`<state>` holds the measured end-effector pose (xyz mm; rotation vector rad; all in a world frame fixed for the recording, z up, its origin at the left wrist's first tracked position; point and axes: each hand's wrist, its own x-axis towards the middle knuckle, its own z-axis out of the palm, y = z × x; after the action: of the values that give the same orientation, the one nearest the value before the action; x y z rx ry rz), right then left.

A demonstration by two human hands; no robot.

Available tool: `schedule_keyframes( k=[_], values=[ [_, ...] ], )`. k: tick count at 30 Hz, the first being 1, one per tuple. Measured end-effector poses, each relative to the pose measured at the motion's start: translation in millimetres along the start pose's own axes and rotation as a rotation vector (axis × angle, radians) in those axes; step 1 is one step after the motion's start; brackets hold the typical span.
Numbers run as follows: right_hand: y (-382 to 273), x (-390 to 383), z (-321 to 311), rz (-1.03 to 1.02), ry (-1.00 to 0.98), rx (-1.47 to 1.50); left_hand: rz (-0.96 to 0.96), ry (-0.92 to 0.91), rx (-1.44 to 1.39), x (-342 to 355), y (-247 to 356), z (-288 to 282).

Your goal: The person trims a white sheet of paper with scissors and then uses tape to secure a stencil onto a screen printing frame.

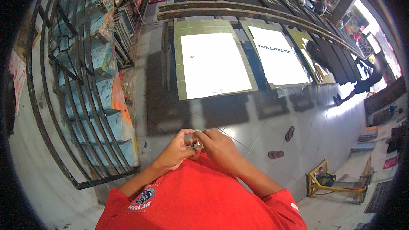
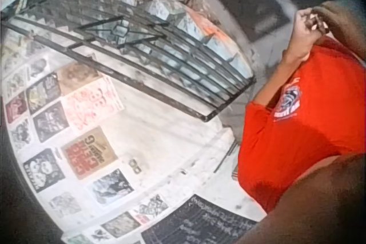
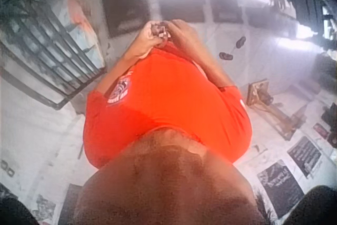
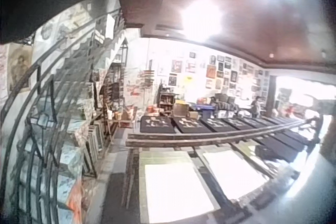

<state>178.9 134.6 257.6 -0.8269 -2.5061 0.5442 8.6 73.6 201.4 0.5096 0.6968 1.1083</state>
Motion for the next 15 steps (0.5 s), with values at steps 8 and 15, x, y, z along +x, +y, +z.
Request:
schedule_keyframes(
  k=[8,15],
  values=[
    [10.1,-12.3,-15.0,0.127,-0.179,0.188,0.023,-0.025,0.185,3.5,4.3,10.8],
    [13.2,-3.3,-35.1,0.255,-0.336,0.364,0.040,-0.039,0.589,3.9,2.5,12.6]
  ],
)
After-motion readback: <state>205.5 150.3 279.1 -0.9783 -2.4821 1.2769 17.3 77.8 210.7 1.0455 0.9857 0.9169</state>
